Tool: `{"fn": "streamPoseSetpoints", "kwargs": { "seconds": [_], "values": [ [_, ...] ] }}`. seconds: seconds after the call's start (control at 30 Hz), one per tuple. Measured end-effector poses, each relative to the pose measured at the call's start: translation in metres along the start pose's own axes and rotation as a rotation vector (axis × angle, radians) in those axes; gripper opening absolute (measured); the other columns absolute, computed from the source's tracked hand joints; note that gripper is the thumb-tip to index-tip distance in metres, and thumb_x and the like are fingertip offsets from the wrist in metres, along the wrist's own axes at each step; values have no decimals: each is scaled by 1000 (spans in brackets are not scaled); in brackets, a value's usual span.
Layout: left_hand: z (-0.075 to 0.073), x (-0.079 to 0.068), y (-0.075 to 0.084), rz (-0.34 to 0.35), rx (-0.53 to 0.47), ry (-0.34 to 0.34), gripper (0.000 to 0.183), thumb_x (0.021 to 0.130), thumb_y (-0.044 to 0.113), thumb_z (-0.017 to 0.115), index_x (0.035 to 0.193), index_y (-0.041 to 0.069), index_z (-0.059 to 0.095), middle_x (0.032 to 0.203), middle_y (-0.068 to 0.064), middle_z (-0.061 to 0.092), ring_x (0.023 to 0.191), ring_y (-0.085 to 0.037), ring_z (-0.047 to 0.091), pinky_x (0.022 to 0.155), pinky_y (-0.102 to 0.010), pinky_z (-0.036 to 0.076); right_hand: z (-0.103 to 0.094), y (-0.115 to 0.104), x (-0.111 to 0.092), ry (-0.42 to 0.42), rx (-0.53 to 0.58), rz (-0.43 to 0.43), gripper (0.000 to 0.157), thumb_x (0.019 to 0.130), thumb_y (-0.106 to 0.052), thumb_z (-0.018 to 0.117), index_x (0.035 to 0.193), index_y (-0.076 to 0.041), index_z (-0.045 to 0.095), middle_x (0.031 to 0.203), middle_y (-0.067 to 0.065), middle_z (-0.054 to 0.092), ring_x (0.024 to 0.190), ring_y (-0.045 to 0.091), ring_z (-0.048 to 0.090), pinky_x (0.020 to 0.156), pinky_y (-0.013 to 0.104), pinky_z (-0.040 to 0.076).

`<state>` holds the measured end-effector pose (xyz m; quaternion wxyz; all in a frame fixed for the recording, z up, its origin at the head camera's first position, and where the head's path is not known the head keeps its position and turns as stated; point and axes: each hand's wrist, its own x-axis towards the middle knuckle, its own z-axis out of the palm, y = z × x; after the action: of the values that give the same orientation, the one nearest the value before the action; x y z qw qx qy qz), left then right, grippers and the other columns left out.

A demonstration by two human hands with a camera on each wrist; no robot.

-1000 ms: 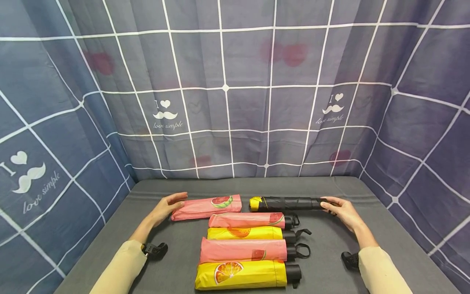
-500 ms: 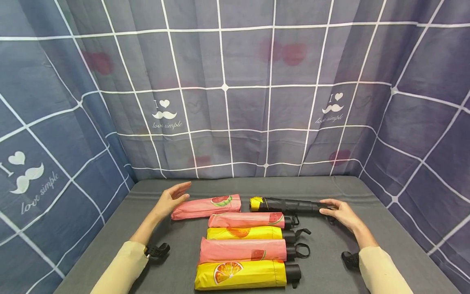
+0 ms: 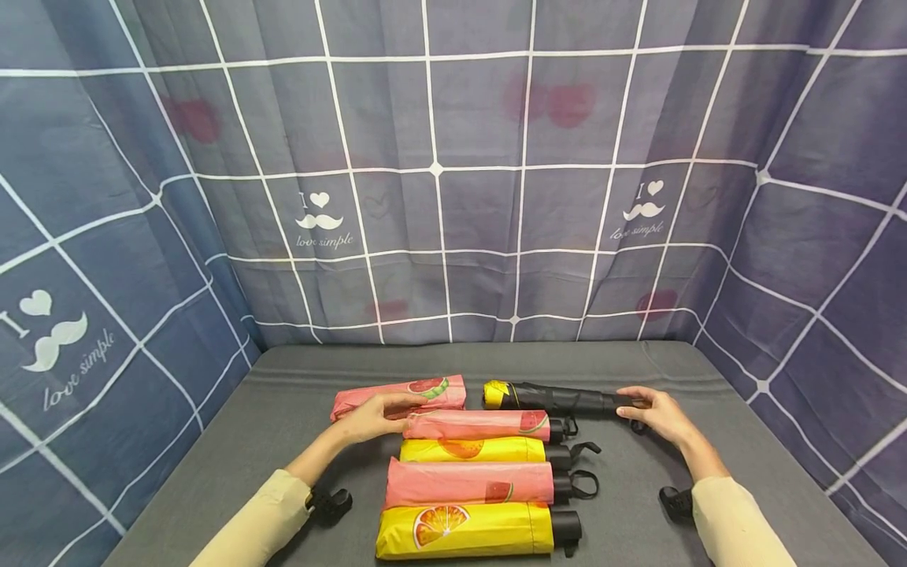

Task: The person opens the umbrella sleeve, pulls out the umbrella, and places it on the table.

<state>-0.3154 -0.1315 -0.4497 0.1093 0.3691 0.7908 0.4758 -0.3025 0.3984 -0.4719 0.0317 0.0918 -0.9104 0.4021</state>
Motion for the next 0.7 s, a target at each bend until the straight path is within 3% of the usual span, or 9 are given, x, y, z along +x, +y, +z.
{"fn": "streamPoseSetpoints", "kwargs": {
  "seconds": [0.1,0.13,0.23,0.33,0.4,0.5,0.63,0.7],
  "values": [
    [7,4,0,-34,56,-18,49,90,18,66,135,7,52,133,-6,53,112,-19,52,92,-31,43,0,0,1,5,-22,-2,52,87,-26,70,125,6,56,122,28,55,107,41,54,74,34,49],
    [9,6,-1,-45,79,-22,48,89,20,67,135,10,53,130,-3,55,100,-15,56,86,-28,44,0,-1,1,4,-31,-3,52,86,-27,70,124,6,56,121,27,55,106,40,55,73,33,49],
    [14,9,-2,-70,103,-34,47,89,23,68,134,16,55,124,1,57,83,-9,52,76,-25,43,0,-1,1,6,-56,1,52,85,-28,71,123,5,58,120,27,57,103,39,56,71,33,49],
    [18,11,-9,-40,88,-45,48,88,22,68,134,16,55,126,0,57,87,-7,54,80,-25,44,1,-2,1,6,-71,4,53,85,-30,71,123,5,58,120,26,57,103,38,57,71,35,49],
    [20,13,-12,-9,72,-58,48,88,20,67,134,14,54,130,0,55,105,-9,53,90,-28,43,1,-3,1,10,-81,6,54,85,-31,71,123,4,58,120,26,57,104,39,57,72,36,49],
    [22,15,-17,16,69,-73,49,89,21,67,135,15,53,134,3,52,116,-11,48,97,-31,39,1,-2,1,12,-94,8,55,85,-32,71,123,4,58,121,26,57,105,41,56,73,38,49],
    [24,18,-16,-13,84,-71,50,88,25,69,135,20,54,134,5,51,107,-8,50,90,-28,41,0,-3,1,13,-103,7,56,85,-33,71,124,5,58,121,27,56,106,42,55,74,41,49],
    [25,18,-15,-20,103,-65,49,87,26,69,134,21,55,132,5,53,93,-8,52,81,-26,42,0,-4,1,12,-107,7,56,85,-33,71,124,5,57,121,27,56,106,43,54,74,42,49]
  ]
}}
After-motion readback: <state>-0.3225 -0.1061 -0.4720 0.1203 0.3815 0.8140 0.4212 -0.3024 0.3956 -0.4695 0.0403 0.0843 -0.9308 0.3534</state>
